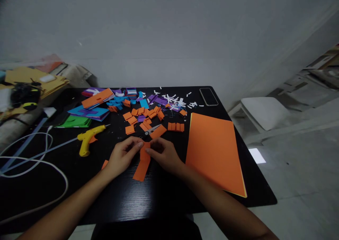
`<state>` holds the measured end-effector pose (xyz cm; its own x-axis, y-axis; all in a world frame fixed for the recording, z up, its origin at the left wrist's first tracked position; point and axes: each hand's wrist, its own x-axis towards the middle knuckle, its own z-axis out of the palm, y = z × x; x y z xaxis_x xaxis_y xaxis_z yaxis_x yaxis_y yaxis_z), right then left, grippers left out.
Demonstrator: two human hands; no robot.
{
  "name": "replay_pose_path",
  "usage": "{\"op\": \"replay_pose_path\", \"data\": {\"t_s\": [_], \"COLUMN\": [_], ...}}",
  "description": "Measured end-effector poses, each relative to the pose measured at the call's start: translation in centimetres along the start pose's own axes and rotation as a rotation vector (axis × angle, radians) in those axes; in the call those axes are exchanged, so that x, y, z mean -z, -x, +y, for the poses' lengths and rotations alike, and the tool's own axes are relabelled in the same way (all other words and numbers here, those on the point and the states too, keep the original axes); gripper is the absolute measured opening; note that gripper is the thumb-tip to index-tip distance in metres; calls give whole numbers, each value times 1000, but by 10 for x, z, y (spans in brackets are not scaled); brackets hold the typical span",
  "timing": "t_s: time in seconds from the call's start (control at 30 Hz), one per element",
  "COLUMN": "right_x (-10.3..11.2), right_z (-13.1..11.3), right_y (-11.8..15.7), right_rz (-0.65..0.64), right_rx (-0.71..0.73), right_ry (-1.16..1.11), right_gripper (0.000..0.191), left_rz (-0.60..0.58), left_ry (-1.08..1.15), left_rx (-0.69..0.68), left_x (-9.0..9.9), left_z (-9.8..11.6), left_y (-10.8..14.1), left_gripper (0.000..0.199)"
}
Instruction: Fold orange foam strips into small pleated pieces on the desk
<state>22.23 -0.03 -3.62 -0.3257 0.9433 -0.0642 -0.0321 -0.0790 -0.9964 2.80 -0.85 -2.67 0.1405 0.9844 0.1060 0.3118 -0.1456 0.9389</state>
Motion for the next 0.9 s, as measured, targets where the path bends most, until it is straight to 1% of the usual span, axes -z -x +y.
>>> {"op": "replay_pose_path", "data": {"t_s": [0.1,0.23,0.3,0.37,0.53,0.7,0.8,0.9], "right_x": [0,-1,0,0,-2,-2,-2,-2], "right_z": [3,6,6,5,4,1,0,0], "right_y": [-1,-2,-3,-3,-1,0,0,0], "right_rz": [-20,56,76,75,76,82,93,100], "right_rx": [-22,11,17,13,11,32,23,11], "right_ry": [-20,-42,-42,-29,23,15,13,20], "right_gripper": [24,22,22,23,22,21,20,20], "left_rz": [24,-4,-19,-24,-13,-4,-23,-35], "left_ry": [117,241,230,173,65,88,132,139], "left_rx": [85,127,116,92,54,100,127,126], "left_x": [-1,-1,-1,-1,0,1,1,1], "left_z": [-4,-1,2,3,2,-1,-1,0], "left_y": [-2,-3,-3,-3,-3,-3,-3,-3], "left_gripper": [24,25,25,24,23,26,28,28]}}
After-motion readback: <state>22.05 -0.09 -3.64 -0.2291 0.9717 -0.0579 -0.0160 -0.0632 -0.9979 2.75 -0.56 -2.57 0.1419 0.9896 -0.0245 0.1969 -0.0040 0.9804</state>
